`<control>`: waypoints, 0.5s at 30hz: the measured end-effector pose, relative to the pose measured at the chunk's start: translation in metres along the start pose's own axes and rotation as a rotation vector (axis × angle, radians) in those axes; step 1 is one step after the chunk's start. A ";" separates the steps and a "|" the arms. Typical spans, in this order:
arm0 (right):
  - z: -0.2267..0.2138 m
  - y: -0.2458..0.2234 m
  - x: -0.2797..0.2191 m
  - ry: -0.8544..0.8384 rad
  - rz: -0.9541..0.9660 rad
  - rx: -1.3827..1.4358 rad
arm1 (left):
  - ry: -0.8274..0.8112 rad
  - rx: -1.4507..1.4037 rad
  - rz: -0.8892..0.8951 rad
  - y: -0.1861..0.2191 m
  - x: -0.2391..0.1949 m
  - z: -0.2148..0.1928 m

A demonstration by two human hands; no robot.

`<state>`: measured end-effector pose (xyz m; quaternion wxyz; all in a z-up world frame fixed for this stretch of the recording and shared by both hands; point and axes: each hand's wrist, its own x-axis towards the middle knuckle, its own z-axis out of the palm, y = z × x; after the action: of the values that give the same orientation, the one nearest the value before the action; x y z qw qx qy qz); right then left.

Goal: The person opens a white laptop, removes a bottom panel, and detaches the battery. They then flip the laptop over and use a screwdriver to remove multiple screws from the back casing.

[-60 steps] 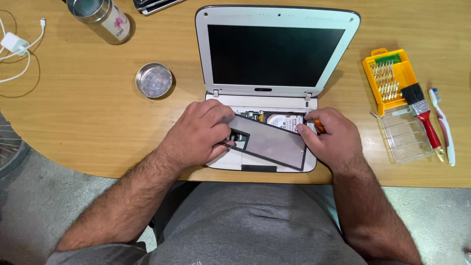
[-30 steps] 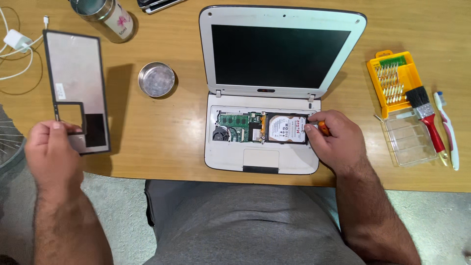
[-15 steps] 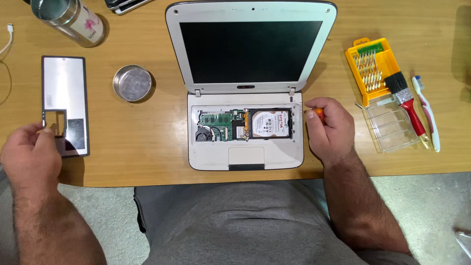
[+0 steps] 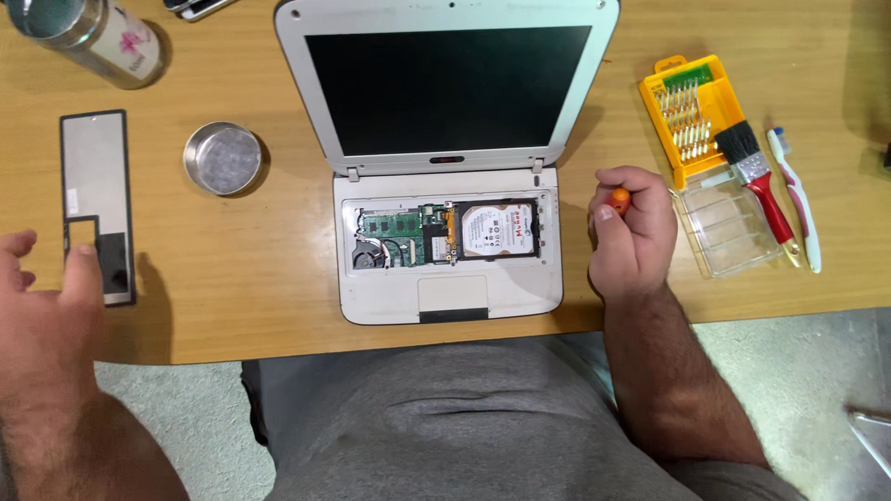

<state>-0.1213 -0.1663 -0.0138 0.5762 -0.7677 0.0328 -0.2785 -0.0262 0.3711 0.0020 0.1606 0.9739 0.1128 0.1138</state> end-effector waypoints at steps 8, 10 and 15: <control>-0.001 0.002 0.003 -0.004 -0.059 -0.264 | -0.187 -0.416 0.612 0.133 -0.030 -0.015; -0.002 0.001 0.005 -0.051 -0.098 -0.353 | -0.310 -0.538 0.561 0.168 -0.031 -0.013; 0.001 -0.006 0.010 -0.383 0.008 -0.689 | -0.402 -0.904 0.290 0.227 -0.017 0.013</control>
<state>-0.1145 -0.1673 -0.0051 0.2813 -0.9541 0.0192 -0.1008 0.0022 0.1539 0.0637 0.5666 0.8155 -0.1168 -0.0170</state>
